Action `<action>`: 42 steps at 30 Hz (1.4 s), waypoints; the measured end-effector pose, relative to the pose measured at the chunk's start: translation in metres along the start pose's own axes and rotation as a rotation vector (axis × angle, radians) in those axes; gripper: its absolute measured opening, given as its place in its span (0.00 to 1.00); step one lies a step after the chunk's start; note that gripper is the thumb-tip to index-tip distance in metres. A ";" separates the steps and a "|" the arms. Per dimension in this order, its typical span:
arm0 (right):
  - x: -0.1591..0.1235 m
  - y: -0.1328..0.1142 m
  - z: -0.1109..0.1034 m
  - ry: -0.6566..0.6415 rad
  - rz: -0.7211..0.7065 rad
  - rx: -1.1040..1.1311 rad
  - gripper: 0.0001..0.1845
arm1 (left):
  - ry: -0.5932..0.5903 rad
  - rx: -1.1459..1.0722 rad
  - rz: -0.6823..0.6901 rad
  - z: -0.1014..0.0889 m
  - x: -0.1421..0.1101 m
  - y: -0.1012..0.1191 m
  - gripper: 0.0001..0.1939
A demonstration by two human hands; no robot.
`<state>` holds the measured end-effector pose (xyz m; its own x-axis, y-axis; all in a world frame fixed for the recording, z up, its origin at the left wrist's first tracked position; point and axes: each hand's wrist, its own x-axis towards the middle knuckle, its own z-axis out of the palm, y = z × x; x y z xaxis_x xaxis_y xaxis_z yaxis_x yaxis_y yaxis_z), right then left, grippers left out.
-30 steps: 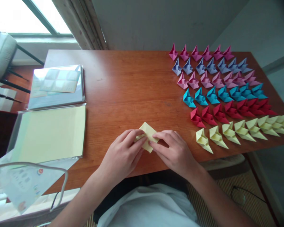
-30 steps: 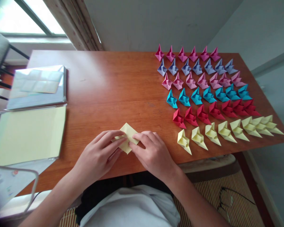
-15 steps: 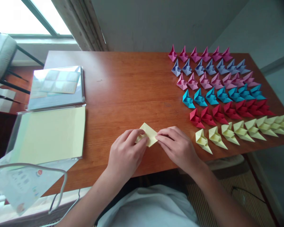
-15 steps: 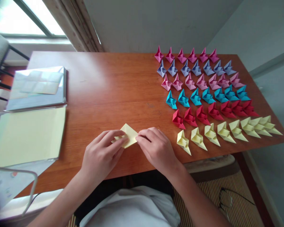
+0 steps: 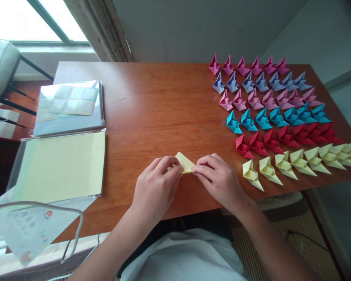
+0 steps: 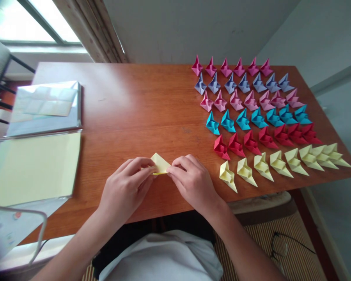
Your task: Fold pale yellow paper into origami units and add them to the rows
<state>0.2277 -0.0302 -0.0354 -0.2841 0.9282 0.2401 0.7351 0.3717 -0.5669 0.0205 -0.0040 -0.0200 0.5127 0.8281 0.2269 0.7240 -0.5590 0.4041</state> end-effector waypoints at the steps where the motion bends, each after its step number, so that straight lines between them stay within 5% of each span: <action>1: 0.000 0.001 0.001 0.003 0.011 0.016 0.08 | -0.009 -0.012 -0.006 0.000 0.000 0.000 0.09; 15: 0.010 -0.008 0.002 -0.005 0.096 0.159 0.07 | -0.074 -0.045 -0.043 -0.003 0.006 0.000 0.11; 30: 0.020 -0.011 0.000 -0.075 0.193 0.117 0.07 | -0.068 -0.100 -0.079 -0.026 -0.015 -0.029 0.07; 42: 0.038 -0.021 -0.006 -0.199 0.346 0.000 0.09 | 0.039 -0.059 -0.044 0.000 0.000 -0.012 0.15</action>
<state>0.2056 -0.0026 -0.0095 -0.1337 0.9835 -0.1222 0.8084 0.0369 -0.5874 0.0117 0.0029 -0.0246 0.4614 0.8536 0.2418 0.7166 -0.5192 0.4657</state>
